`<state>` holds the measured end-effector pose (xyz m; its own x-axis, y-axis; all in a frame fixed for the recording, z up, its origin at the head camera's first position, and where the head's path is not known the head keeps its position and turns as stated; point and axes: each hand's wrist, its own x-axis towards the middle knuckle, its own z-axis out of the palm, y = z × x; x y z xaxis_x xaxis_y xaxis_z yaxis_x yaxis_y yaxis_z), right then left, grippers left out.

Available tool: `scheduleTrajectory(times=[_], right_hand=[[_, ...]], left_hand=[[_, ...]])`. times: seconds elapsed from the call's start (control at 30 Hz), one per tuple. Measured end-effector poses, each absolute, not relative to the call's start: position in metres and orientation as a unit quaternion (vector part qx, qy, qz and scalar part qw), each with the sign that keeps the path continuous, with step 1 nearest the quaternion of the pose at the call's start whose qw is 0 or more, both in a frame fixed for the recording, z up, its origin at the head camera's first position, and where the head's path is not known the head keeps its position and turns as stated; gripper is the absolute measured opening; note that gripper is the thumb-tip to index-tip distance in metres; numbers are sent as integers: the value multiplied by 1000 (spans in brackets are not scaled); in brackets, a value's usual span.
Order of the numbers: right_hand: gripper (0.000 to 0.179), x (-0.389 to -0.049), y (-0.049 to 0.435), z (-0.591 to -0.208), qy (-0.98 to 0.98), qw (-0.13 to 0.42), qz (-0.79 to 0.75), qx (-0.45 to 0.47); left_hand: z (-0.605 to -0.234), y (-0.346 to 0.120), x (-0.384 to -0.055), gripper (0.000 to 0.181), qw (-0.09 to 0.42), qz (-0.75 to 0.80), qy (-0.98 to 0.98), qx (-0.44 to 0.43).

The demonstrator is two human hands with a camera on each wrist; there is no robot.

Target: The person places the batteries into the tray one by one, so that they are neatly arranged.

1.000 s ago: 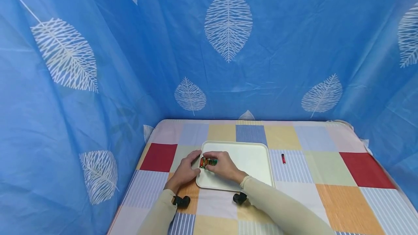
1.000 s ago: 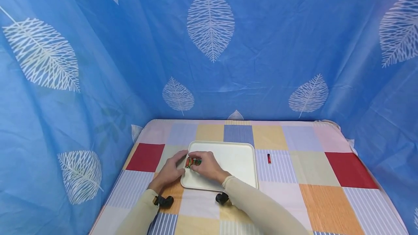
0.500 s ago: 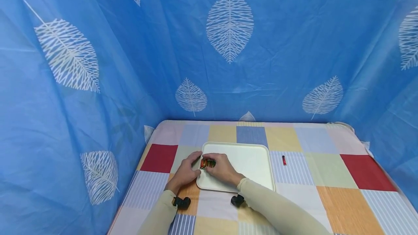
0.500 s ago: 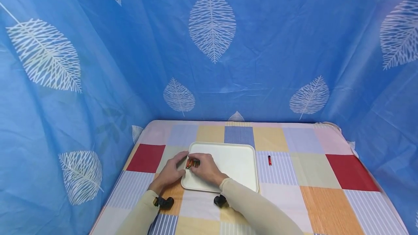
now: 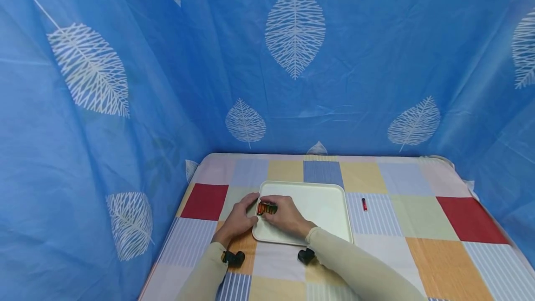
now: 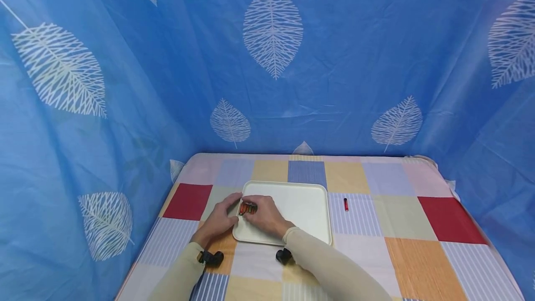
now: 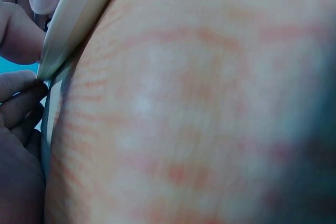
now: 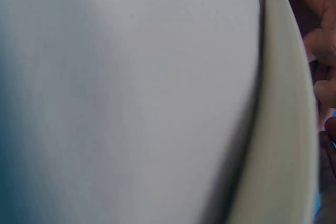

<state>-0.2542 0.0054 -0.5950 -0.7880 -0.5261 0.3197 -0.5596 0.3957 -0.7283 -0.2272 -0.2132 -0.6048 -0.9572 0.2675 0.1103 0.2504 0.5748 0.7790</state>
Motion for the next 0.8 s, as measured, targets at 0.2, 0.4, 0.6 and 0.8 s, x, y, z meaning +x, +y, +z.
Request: scheduleTrajectory(times=[0.2,0.4,0.6,0.8], right_hand=[[48,-256,18,-588,-827,7,470,310],[47,-256,38,-579,-819,-3,488,303],[46,-259,63,-574,-810,-26,512,286],[47,-259,93,-571,-801,-29,526,285]], left_hand=[[-603,-213,-226,77,15,440,887,140],[-601,-212,-227,78,34,446,886,118],[-600,-211,-228,79,22,439,890,121],[-601,-209,-226,80,19,444,887,124]])
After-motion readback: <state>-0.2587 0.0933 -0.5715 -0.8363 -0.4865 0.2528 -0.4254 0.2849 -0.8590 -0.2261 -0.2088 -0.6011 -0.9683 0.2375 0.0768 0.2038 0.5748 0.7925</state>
